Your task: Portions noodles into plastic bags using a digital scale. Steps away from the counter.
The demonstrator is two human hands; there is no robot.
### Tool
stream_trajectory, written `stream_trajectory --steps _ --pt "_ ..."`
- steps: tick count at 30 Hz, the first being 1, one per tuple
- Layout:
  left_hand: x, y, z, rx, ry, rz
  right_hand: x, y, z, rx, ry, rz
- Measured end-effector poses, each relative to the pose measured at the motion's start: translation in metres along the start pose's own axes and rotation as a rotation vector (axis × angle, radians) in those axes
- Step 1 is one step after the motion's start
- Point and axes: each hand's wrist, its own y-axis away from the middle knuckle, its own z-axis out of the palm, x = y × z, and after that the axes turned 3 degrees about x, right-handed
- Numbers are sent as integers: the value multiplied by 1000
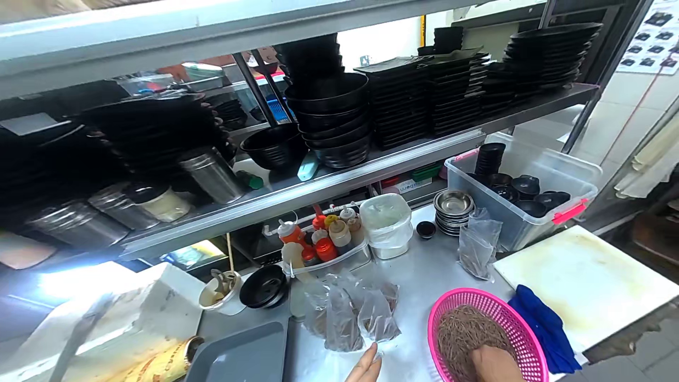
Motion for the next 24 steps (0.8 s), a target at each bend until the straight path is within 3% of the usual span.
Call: stream_trajectory --steps 5,7,15,18,24 --pt "11 -8 -2 -2 152 64 22 2 -43 94 -238 -115" --pt "15 -13 1 -5 168 89 21 5 -57 111 -237 -81" --pt "34 -23 15 -79 253 132 -18 -8 10 21 0 -35" --pt "31 -23 9 -89 296 131 -5 6 -25 42 -29 -53" --pt "44 -32 2 -72 347 153 25 59 -148 198 -125 -214"
